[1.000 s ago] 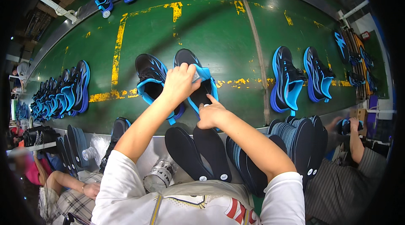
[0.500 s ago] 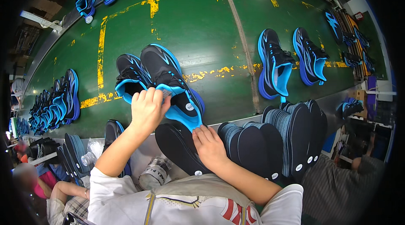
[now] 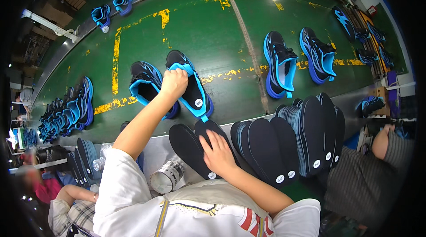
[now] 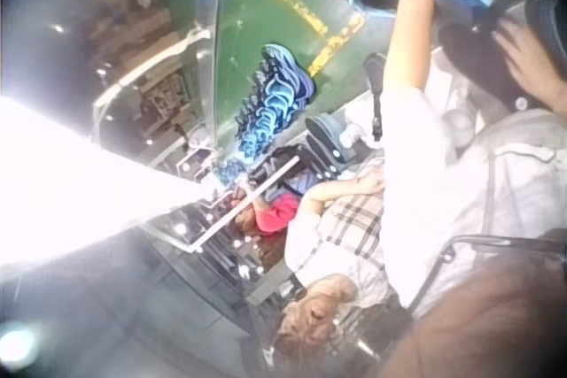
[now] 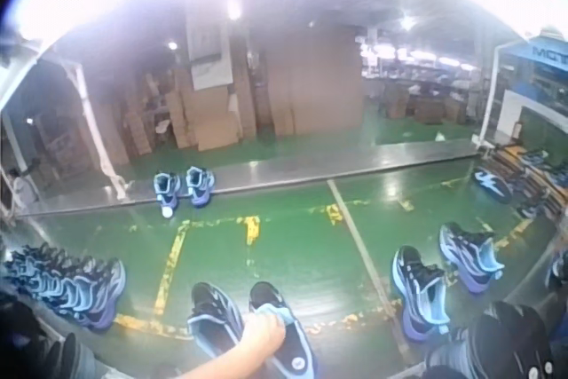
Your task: The person picks up insoles from a stack and inserts them into shoes on an assembly line.
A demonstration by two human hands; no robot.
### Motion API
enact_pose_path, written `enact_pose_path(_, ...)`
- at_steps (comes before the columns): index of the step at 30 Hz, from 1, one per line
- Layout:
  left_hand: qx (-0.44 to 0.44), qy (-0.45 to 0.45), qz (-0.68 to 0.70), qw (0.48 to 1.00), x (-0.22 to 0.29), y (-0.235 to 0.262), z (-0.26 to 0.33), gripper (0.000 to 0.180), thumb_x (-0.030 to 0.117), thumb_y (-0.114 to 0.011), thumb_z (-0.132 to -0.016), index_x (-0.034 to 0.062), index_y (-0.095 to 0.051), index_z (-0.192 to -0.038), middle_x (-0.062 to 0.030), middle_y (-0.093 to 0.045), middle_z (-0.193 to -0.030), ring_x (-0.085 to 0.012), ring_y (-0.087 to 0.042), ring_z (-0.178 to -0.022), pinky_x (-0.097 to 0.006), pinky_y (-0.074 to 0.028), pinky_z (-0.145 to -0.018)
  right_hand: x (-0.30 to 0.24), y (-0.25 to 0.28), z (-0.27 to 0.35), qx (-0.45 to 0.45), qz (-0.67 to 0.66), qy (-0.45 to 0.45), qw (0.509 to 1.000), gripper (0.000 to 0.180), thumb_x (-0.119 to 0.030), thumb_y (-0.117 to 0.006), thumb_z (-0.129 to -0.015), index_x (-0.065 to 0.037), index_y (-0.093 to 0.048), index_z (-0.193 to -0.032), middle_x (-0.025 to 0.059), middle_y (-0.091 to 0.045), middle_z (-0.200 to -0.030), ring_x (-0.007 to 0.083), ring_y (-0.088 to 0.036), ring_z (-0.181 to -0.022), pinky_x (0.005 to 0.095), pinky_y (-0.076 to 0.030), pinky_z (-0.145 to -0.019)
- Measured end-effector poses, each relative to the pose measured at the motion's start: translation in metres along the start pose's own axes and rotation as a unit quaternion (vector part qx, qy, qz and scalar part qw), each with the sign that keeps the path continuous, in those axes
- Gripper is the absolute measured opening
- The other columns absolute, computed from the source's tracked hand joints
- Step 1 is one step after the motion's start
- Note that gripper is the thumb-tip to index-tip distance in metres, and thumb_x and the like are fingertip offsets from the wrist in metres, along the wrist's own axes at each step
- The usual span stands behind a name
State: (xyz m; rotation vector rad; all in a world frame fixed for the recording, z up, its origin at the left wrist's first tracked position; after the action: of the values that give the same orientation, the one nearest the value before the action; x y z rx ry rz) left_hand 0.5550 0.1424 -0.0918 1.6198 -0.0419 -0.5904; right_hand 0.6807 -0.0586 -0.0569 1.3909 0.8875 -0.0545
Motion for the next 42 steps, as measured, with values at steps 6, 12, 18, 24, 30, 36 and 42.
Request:
enact_pose_path(6, 0.015, 0.163, 0.497, 0.852, -0.060, 0.018, 0.011, 0.021, 0.019, -0.046, -0.078, 0.0006, -0.055, -0.081, -0.0100, -0.055, -0.072, -0.0248, -0.053, -0.063, -0.034, -0.042, -0.056, 0.033, -0.022, 0.081, -0.122, 0.077, -0.147, 0.979, 0.043, -0.022, -0.061, -0.073, -0.001, -0.046, -0.108, 0.0226, -0.040, -0.117, 0.0350, -0.042, -0.107, 0.0400, -0.039, -0.087)
enact_pose_path(12, 0.007, 0.267, 0.838, 0.475, -0.083, 0.043, 0.000, 0.014, 0.015, -0.045, -0.079, 0.0038, -0.052, -0.075, 0.0026, -0.035, -0.049, -0.0068, -0.025, -0.039, -0.022, -0.021, -0.038, 0.041, -0.021, 0.089, -0.094, 0.077, -0.192, 0.974, 0.056, -0.028, -0.065, -0.070, 0.005, -0.042, -0.108, 0.0238, -0.037, -0.117, 0.0344, -0.045, -0.097, 0.0393, -0.042, -0.080)
enact_pose_path(18, 0.026, 0.196, 0.717, 0.669, -0.008, 0.108, -0.087, 0.023, 0.024, -0.049, -0.082, 0.0087, -0.046, -0.064, 0.0015, -0.040, -0.055, -0.0068, -0.031, -0.042, -0.024, -0.026, -0.039, 0.048, -0.016, 0.084, -0.132, 0.151, -0.201, 0.959, 0.066, -0.035, -0.067, -0.066, 0.002, -0.040, -0.113, 0.0182, -0.048, -0.105, 0.0255, -0.049, -0.088, 0.0331, -0.042, -0.075)
enact_pose_path(24, -0.060, -0.021, 0.513, 0.856, 0.165, 0.129, -0.159, 0.046, 0.031, -0.047, -0.085, 0.0104, -0.031, -0.123, -0.0259, -0.058, -0.085, -0.0414, -0.056, -0.082, -0.046, -0.045, -0.071, 0.055, -0.018, 0.093, -0.096, 0.142, -0.193, 0.966, 0.063, -0.034, -0.067, -0.066, -0.002, -0.039, -0.113, 0.0190, -0.046, -0.101, 0.0294, -0.050, -0.085, 0.0373, -0.044, -0.070)
enact_pose_path(30, -0.066, 0.037, 0.419, 0.905, 0.219, 0.116, -0.179, 0.061, 0.033, -0.053, -0.079, 0.0152, -0.026, -0.130, -0.0176, -0.062, -0.080, -0.0338, -0.060, -0.074, -0.044, -0.047, -0.063, 0.069, -0.022, 0.106, -0.172, -0.016, -0.282, 0.944, 0.067, -0.035, -0.059, -0.071, -0.001, -0.031, -0.122, 0.0261, -0.036, -0.121, 0.0384, -0.047, -0.102, 0.0429, -0.044, -0.082)
enact_pose_path(36, 0.061, 0.115, 0.490, 0.862, 0.157, 0.116, -0.173, 0.037, 0.033, -0.049, -0.078, 0.0170, -0.051, -0.112, -0.0170, -0.062, -0.078, -0.0352, -0.059, -0.076, -0.044, -0.047, -0.068, 0.065, 0.009, 0.109, -0.115, -0.104, -0.290, 0.944, 0.073, -0.034, -0.060, -0.068, 0.003, -0.029, -0.122, 0.0264, -0.033, -0.122, 0.0406, -0.042, -0.108, 0.0447, -0.038, -0.089)
enact_pose_path(42, 0.162, 0.072, 0.417, 0.891, 0.095, 0.149, -0.125, 0.036, 0.031, -0.055, -0.077, 0.0035, -0.052, -0.101, -0.0165, -0.061, -0.072, -0.0324, -0.060, -0.066, -0.041, -0.046, -0.058, 0.042, 0.053, 0.103, 0.096, -0.026, -0.062, 0.993, 0.039, -0.019, -0.059, -0.073, 0.008, -0.052, -0.100, 0.0301, -0.042, -0.111, 0.0431, -0.048, -0.096, 0.0423, -0.044, -0.083)
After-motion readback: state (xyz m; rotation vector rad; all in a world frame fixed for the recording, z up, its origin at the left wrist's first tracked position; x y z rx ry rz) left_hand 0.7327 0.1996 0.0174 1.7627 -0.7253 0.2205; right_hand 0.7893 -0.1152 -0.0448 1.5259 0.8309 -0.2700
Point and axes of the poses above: each hand's wrist, its own z-axis away from the middle knuckle, its own y-axis out of the back of the hand, x = y × z, the point moved 6 cm from there along -z, towards the middle knuckle
